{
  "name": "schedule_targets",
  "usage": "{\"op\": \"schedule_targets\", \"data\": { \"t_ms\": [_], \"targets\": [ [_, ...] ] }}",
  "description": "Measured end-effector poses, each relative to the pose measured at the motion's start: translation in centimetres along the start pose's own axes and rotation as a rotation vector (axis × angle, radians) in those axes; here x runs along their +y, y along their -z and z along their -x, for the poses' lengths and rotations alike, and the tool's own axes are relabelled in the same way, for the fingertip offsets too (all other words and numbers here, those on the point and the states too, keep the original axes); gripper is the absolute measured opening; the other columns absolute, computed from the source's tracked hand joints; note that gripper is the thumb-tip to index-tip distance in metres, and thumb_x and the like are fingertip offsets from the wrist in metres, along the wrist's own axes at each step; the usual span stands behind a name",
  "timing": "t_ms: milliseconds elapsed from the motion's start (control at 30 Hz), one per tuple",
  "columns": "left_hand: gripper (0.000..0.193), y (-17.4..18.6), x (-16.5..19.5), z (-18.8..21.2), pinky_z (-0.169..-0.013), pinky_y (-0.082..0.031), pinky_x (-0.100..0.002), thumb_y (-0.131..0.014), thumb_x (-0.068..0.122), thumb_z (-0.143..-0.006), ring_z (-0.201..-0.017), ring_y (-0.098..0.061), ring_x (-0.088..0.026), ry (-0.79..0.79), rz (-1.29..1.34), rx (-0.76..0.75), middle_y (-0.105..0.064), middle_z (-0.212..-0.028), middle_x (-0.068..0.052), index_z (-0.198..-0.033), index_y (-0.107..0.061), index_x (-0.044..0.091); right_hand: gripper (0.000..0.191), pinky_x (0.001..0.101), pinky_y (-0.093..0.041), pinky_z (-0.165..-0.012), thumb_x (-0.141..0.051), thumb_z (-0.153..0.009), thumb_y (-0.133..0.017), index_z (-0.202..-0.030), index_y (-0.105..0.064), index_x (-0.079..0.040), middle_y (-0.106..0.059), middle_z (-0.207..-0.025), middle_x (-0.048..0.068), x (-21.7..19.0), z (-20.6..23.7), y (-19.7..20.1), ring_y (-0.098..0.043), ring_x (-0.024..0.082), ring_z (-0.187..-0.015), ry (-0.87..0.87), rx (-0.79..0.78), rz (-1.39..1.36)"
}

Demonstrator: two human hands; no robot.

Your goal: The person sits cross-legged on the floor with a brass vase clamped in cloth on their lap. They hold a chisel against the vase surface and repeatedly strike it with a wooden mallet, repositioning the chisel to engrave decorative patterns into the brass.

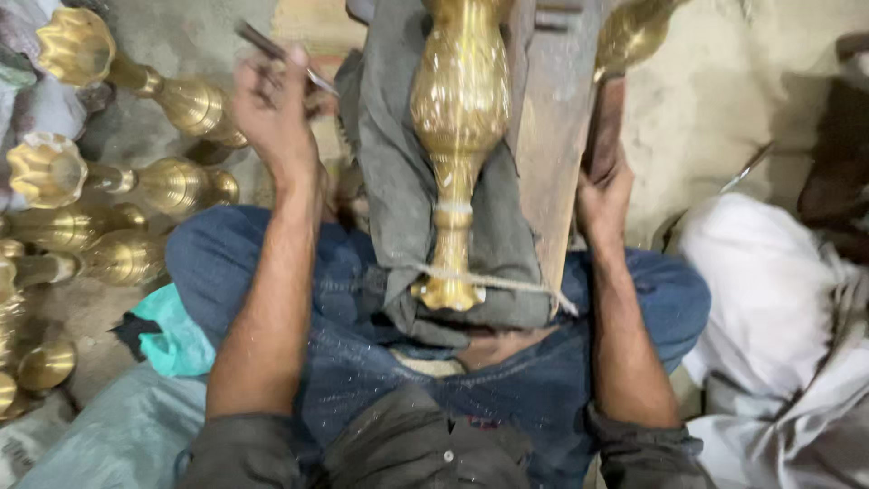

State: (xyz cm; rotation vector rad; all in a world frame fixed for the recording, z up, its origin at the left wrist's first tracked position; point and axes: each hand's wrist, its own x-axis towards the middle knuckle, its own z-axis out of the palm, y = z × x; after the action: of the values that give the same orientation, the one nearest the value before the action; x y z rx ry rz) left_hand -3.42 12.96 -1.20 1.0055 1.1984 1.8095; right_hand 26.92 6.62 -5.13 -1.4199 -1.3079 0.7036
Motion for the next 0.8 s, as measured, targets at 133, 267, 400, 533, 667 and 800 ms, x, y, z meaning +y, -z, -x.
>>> {"op": "schedule_targets", "data": {
  "t_ms": [133,267,400,533,667,800],
  "targets": [
    [0.017,-0.5,-1.2,1.2,-0.061,-0.055,-0.022,-0.076,0.013,-0.100,-0.071,-0.063,-0.006,0.101,-0.072,-0.097,-0.068,-0.083,0.001,-0.108,-0.067,0.002,0.035,0.0260,-0.053,-0.090,-0.009,-0.096,-0.077,-0.126,-0.062,0.001,-0.071,-0.115,0.004,-0.2,-0.2,-1.0,-0.064,0.009,-0.100,-0.088,-0.064,-0.203],
    [0.012,-1.4,-2.2,1.8,-0.068,-0.047,-0.017,-0.076,0.006,-0.103,-0.075,-0.055,-0.002,0.047,-0.149,-0.147,-0.065,-0.085,0.003,-0.109,-0.067,0.001,0.025,0.0258,-0.055,-0.079,-0.010,-0.097,-0.074,-0.118,-0.064,0.001,-0.073,-0.104,0.001,0.7,-0.2,-1.4,-0.064,0.008,-0.088,-0.224,-0.047,-0.130],
    [0.013,-1.9,-3.5,1.8,-0.069,-0.047,-0.016,-0.075,-0.002,-0.099,-0.077,-0.056,-0.001,0.085,-0.126,-0.153,-0.066,-0.090,0.003,-0.105,-0.064,0.001,0.023,0.0250,-0.055,-0.076,-0.009,-0.099,-0.066,-0.120,-0.064,0.000,-0.072,-0.105,0.001,2.2,-0.1,-1.2,-0.063,0.008,-0.087,-0.296,-0.046,-0.100],
    [0.014,-1.7,-4.7,2.0,-0.069,-0.047,-0.016,-0.075,-0.004,-0.099,-0.077,-0.055,-0.001,0.151,-0.122,-0.162,-0.063,-0.087,0.003,-0.107,-0.065,0.001,0.030,0.0255,-0.055,-0.072,-0.021,-0.109,-0.047,-0.124,-0.064,-0.003,-0.070,-0.104,0.001,3.5,0.1,-1.2,-0.064,0.009,-0.086,-0.519,-0.011,-0.292],
    [0.014,-1.6,-5.4,1.7,-0.072,-0.048,-0.016,-0.074,-0.006,-0.099,-0.080,-0.056,-0.001,0.135,-0.122,-0.146,-0.066,-0.095,0.002,-0.107,-0.065,-0.001,0.036,0.0280,-0.057,-0.071,-0.028,-0.111,-0.042,-0.123,-0.063,-0.002,-0.069,-0.101,0.003,4.4,0.1,-1.3,-0.067,0.013,-0.084,-0.615,-0.020,-0.389],
    [0.015,-1.8,-5.6,1.7,-0.070,-0.047,-0.015,-0.074,-0.007,-0.098,-0.079,-0.055,-0.001,0.180,-0.115,-0.161,-0.064,-0.091,0.002,-0.108,-0.065,-0.001,0.035,0.0277,-0.057,-0.073,-0.027,-0.111,-0.043,-0.126,-0.062,-0.001,-0.068,-0.103,0.003,4.5,-0.2,-1.4,-0.067,0.013,-0.085,-0.573,-0.036,-0.431]
  ]
}}
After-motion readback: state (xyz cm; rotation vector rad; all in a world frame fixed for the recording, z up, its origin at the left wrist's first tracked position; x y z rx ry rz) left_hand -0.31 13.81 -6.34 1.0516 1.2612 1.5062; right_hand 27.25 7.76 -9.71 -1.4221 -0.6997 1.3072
